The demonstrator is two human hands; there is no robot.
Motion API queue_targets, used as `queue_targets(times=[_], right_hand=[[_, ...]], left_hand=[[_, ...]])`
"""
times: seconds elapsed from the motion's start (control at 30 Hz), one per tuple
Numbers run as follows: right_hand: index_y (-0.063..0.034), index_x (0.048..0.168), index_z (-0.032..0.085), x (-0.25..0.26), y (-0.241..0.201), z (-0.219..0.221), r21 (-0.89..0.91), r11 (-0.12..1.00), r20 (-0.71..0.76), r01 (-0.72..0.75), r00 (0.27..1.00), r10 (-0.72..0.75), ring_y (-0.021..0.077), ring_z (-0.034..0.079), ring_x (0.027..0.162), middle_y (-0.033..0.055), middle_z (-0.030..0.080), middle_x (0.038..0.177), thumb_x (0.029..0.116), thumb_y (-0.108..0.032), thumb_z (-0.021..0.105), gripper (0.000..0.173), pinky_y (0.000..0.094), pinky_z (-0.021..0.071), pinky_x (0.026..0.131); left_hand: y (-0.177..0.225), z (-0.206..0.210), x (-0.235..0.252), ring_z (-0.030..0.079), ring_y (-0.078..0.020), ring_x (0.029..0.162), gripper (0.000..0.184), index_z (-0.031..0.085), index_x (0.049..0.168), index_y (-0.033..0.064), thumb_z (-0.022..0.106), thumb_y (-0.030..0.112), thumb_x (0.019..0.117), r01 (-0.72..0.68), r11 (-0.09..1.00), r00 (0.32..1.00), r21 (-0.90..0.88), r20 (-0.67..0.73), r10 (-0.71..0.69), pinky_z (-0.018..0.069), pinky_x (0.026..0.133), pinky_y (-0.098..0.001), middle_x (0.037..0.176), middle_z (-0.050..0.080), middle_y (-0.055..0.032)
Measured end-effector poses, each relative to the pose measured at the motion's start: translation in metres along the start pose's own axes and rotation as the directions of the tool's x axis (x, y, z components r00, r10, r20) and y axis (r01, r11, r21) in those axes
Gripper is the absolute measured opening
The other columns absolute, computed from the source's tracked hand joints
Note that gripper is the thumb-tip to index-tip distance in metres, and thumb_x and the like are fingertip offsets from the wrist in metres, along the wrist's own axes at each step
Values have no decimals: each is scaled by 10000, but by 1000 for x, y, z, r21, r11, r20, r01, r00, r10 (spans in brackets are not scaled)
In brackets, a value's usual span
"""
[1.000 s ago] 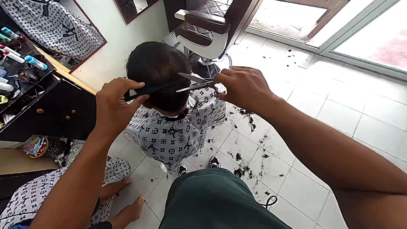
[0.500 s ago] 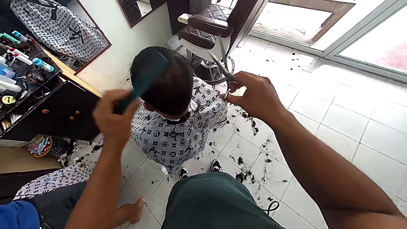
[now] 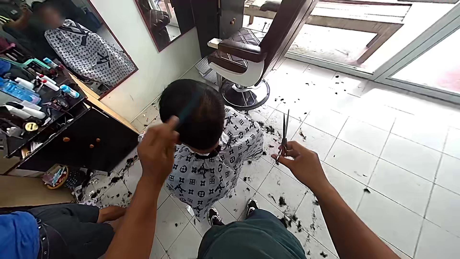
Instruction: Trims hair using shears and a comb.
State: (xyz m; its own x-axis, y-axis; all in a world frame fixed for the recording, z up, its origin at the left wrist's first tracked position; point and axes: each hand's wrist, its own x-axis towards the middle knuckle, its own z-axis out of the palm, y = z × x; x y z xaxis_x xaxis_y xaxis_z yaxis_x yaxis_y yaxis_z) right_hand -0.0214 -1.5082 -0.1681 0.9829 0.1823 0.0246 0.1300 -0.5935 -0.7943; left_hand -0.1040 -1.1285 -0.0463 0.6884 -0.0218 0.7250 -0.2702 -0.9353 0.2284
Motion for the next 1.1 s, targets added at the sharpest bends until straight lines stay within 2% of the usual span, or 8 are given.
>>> queue_targets(times=[0.1,0.33,0.47,0.57,0.7,0.8,0.9,1.1], right_hand=[[17,1132,672,-8,16,-1,26,998,-3,-63,998,63,222,678,757,145,710,931,865,-164,822,355,449,569,741],[53,1138,661,20,69,-31,75,993,37,-94,995,92,299,682,744,202,711,903,854,-80,814,349,536,556,736],[91,1150,644,74,107,-69,104,993,192,-63,980,42,299,687,757,222,707,915,861,-114,798,387,525,564,756],[89,1157,646,124,129,-87,114,993,269,-34,963,2,265,696,748,199,717,926,861,-141,795,403,501,579,757],[90,1131,642,200,126,-81,171,985,308,21,948,-73,202,695,758,170,700,947,861,-63,783,341,417,602,761],[82,1126,648,260,110,-57,227,971,326,72,934,-146,170,681,732,155,701,925,858,-44,785,327,377,596,741],[68,1132,641,306,83,-36,310,948,344,71,921,-181,139,688,708,126,706,932,863,-5,762,304,337,604,715],[66,1121,630,400,38,-16,370,919,492,133,811,-316,94,706,729,83,723,900,862,61,698,268,294,615,738]], left_hand=[[2,3,23,651,-305,820,285,725,1286,161,596,228,1040,-351,904,935,245,134,327,505,669,-413,1022,719,-130],[-48,-28,80,663,-470,1055,398,679,1282,6,451,283,1110,299,854,916,426,121,-382,490,895,-670,1128,679,-280],[32,-34,61,700,-281,911,307,761,1163,100,527,275,1065,-122,909,987,400,148,67,575,785,-440,1019,731,-144],[48,-9,78,691,-316,815,273,766,1176,170,537,259,1057,-215,803,958,556,281,62,540,641,-453,996,731,-127],[-7,10,95,699,-400,906,239,755,1165,84,581,204,1053,124,680,900,723,206,-384,560,714,-572,1007,704,-190],[-38,9,90,682,-447,1051,332,712,1248,73,492,270,1096,493,468,664,734,30,-747,511,846,-688,1143,704,-219],[-26,3,64,697,-430,949,418,685,1240,17,412,309,1119,749,442,599,495,-218,-771,482,841,-706,1035,738,-204],[55,9,14,616,-237,668,481,605,1183,-119,400,308,1101,918,330,395,219,-569,-722,532,639,-445,866,670,-201]])
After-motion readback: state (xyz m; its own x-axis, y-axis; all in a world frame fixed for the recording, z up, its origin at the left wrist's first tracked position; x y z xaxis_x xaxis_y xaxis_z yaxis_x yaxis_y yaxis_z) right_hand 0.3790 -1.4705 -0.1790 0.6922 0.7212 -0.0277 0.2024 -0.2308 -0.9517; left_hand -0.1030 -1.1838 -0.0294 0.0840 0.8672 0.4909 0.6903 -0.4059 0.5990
